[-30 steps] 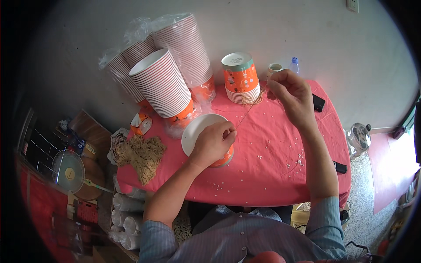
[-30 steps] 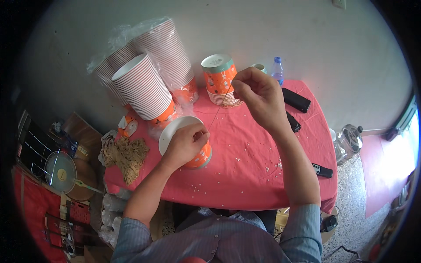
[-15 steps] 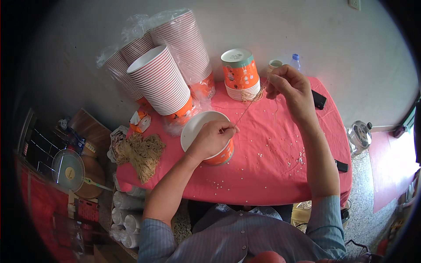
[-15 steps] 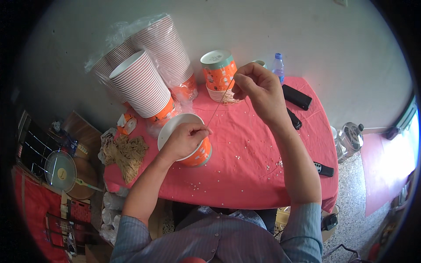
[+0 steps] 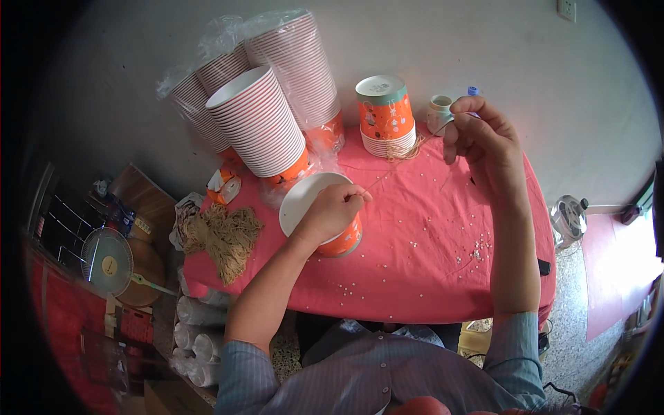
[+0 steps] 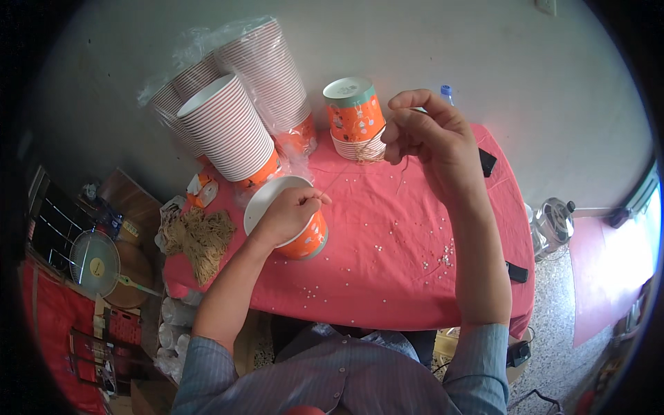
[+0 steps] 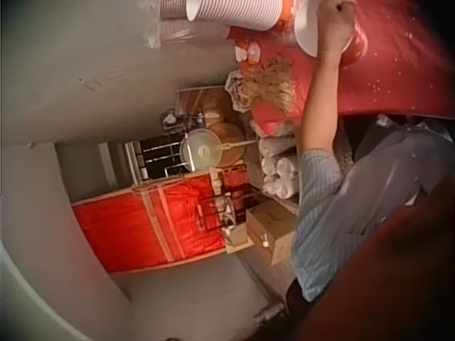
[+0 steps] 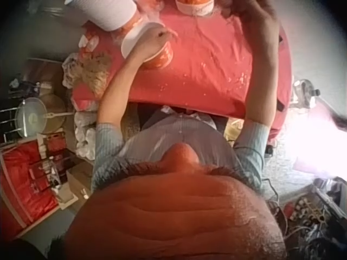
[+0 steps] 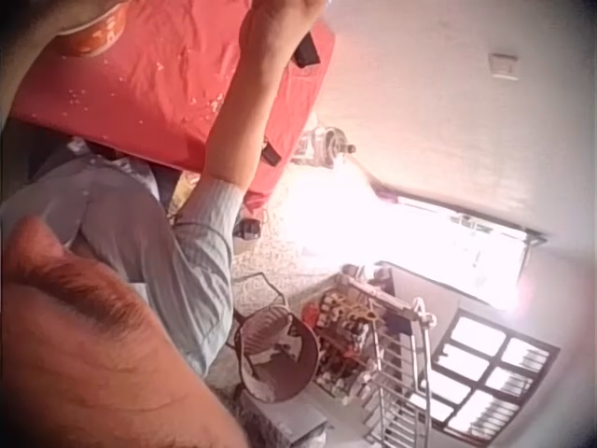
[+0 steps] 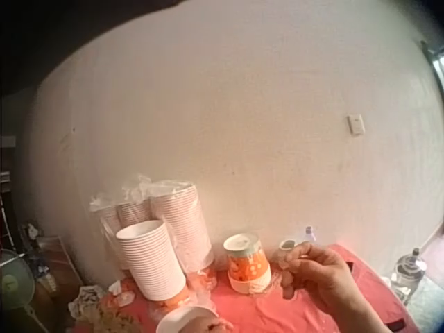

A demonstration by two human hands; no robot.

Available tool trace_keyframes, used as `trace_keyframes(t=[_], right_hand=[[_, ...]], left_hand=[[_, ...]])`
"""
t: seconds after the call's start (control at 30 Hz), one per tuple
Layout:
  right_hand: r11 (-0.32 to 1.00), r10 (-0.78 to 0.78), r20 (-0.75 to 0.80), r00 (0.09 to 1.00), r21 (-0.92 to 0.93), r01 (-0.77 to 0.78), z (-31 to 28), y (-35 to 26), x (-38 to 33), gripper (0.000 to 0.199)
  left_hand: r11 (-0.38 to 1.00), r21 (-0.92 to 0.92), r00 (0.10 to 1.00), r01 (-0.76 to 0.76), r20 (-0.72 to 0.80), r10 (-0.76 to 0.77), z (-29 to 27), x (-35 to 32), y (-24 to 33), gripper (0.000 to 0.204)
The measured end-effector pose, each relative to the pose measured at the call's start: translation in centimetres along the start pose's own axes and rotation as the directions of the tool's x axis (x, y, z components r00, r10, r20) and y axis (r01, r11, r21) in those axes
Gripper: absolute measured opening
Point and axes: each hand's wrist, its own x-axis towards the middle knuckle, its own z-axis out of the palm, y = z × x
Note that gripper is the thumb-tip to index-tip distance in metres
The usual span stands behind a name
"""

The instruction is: Threading string through pre-punched holes in paper cups to attach handles for packaging.

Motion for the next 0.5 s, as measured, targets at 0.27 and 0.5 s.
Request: trace_keyframes(t=[0.27, 0.5], right_hand=[[0.993, -0.035, 0.097, 0.995, 0.116, 0.024, 0.9, -1.2, -1.2, 0.018], [0.976, 0.036, 0.129, 0.991, 0.208, -0.062, 2.8, 0.1, -1.6, 0.018]], left_hand=[[0.855, 0.264, 0.778, -0.446, -0.359, 0.516, 1.9, -3.2, 7.1, 0.025], [0.84, -0.198, 0.849, -0.506, -0.287, 0.444, 7.0, -1.6, 10.2, 0.048]])
